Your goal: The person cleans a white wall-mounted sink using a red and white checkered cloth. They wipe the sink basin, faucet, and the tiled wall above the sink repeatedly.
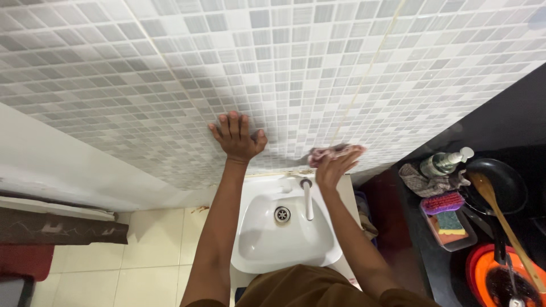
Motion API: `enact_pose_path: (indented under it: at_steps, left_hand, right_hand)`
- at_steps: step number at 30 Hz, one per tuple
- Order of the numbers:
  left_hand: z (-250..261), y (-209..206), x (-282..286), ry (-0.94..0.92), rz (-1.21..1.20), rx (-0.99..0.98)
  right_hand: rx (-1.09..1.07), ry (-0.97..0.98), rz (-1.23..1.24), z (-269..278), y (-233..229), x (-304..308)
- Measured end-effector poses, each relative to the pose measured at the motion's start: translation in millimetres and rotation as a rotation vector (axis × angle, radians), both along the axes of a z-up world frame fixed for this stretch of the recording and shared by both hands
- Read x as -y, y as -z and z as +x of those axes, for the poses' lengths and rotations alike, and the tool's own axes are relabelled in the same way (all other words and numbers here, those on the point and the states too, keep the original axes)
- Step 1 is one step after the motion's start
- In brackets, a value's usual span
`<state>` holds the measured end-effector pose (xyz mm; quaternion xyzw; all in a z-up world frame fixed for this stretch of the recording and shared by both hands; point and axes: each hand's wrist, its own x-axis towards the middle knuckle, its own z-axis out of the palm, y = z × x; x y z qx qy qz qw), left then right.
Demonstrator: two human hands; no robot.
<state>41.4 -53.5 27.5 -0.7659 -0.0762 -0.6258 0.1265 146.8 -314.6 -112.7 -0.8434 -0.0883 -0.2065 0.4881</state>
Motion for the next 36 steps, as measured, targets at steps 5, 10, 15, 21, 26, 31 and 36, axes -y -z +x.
enact_pose_path:
  at_steps: [5, 10, 15, 21, 26, 31, 36]
  left_hand:
    - [-1.2, -0.9, -1.4, 0.037, -0.002, 0.005]
    - [-7.2, -1.2, -1.1, 0.060, -0.013, -0.029]
    - [-26.6, 1.9, -11.7, 0.119, -0.003, -0.145]
    - [-103.2, 16.7, -104.4, 0.182, -0.191, -0.174]
    - [-134.7, 21.9, -169.3, -0.041, 0.017, -0.155]
    - [-120.0, 27.6, -169.5, -0.020, 0.021, -0.054]
    - [-118.8, 26.9, -168.9, 0.002, 0.011, -0.034]
  right_hand:
    - [0.288, 0.182, 0.237, 20.7, -99.0, -30.6]
    - [0.531, 0.017, 0.282, 5.1, -207.5, -81.3]
    - [0.630, -0.059, -0.202, -45.7, -189.1, -106.6]
    - [0.373, -0.051, -0.094, -48.7, -100.2, -88.1]
    - [0.459, 0.191, 0.102, -25.4, -156.9, -89.3]
    - [0.592, 0.257, 0.129, -29.5, -232.4, -120.5]
    - [0.709, 0.201, 0.031, -61.2, -201.5, -156.2]
